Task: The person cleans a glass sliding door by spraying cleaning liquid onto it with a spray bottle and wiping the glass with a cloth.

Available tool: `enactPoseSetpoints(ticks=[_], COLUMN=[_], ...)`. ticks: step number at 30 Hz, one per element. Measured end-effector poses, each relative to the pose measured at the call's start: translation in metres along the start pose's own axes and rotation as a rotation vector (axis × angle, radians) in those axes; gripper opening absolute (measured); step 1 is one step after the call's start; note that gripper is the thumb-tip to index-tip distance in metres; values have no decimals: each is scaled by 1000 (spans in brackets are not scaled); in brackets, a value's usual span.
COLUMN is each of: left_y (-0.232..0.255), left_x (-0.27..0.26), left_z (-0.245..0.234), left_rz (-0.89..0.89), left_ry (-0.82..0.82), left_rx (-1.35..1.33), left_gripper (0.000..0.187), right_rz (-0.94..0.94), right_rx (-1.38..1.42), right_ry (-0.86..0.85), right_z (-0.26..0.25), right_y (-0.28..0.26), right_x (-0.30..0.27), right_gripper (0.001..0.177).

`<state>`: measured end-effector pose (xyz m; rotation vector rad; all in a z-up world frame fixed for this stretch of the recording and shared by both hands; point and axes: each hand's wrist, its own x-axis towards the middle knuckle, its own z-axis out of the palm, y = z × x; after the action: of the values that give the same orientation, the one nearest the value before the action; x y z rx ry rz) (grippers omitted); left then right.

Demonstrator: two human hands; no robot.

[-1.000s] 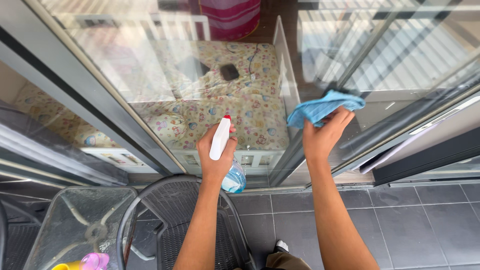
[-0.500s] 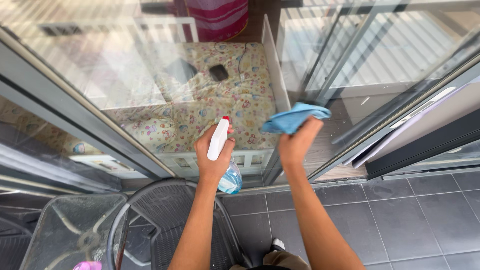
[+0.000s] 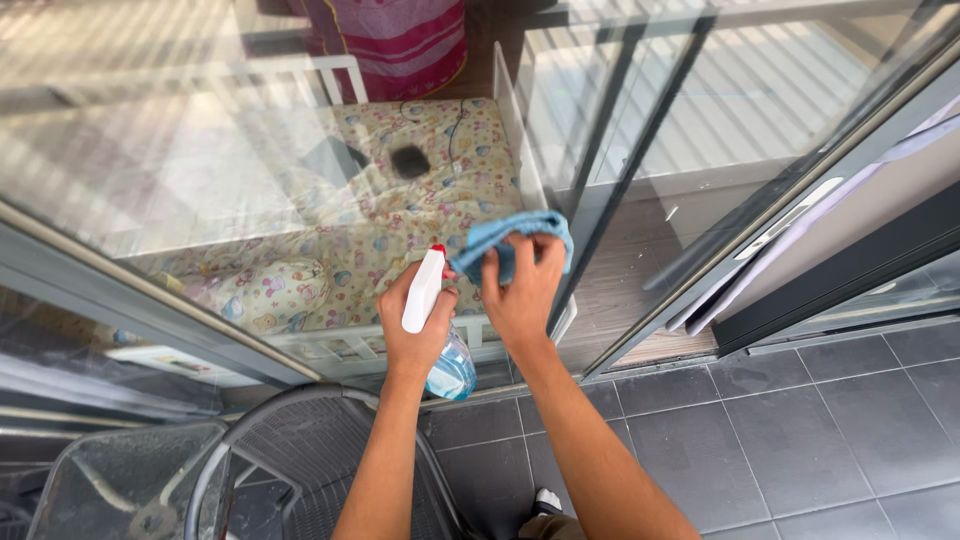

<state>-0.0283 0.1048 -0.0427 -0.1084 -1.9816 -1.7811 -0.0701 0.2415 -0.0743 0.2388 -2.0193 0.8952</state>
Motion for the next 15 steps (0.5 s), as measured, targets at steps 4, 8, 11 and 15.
enactPoseSetpoints(ticks=[4, 8, 11, 15], left_y=[-2, -4, -7, -10], left_x=[0, -1, 1, 0], left_z=[15, 23, 30, 40], left_rz=[-21, -19, 0, -12], left_ry=[-14, -35, -43, -47], left_rx=[-26, -14, -21, -29], left_gripper=[25, 25, 28, 30], right_rz=[263, 383, 360, 124], right_rx=[29, 21, 39, -12], right_ry=[69, 286, 423, 272], right_z=[-11, -44, -58, -46], right_y=[64, 122, 113, 64], right_x=[-18, 23, 69, 82], right_gripper=[30, 23, 25, 29])
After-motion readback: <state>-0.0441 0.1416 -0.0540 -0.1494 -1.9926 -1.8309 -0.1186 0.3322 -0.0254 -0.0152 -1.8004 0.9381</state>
